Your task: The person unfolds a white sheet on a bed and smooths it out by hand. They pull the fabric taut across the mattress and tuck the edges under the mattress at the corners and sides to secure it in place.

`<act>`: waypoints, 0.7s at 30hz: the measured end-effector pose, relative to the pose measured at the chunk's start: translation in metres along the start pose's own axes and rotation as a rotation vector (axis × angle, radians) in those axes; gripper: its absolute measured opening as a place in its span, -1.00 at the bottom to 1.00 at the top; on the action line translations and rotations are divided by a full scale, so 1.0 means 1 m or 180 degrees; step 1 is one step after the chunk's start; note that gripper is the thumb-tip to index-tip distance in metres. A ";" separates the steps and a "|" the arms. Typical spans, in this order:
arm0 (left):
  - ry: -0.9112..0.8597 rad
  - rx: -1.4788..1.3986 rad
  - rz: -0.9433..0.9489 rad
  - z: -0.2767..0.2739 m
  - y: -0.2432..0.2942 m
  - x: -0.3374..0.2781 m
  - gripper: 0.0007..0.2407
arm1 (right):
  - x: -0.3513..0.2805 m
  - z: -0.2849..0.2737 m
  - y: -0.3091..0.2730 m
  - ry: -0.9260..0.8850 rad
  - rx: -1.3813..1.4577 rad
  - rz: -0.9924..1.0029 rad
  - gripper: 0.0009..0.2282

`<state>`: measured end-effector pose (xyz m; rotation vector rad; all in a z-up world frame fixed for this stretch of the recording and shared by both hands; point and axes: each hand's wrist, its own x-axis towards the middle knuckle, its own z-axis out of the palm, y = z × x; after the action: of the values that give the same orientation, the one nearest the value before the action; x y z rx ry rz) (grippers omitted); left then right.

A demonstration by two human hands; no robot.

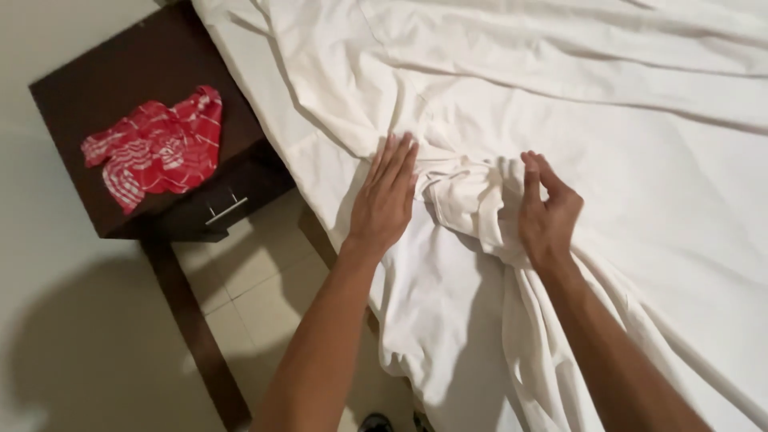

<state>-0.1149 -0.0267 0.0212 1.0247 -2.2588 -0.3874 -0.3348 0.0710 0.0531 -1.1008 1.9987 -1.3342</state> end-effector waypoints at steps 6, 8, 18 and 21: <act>-0.0634 -0.0033 0.0027 0.010 -0.009 -0.009 -0.61 | -0.047 0.039 -0.020 -0.0372 -0.0976 -0.1270 -0.70; -0.0677 0.0103 0.0265 0.026 -0.015 -0.008 -0.61 | -0.049 0.045 -0.007 -0.0467 -0.1300 -0.1508 -0.68; -0.0609 -0.0089 0.0202 0.025 -0.018 0.006 -0.63 | -0.042 0.057 0.006 -0.0333 -0.1815 -0.1401 -0.44; -0.0627 -0.0185 0.0107 0.023 -0.016 0.003 -0.62 | -0.049 0.065 0.015 -0.0240 -0.1818 -0.1265 -0.59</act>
<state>-0.1218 -0.0395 -0.0028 0.9538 -2.4201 -0.5579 -0.2638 0.0813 0.0114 -1.8534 2.2456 -0.8755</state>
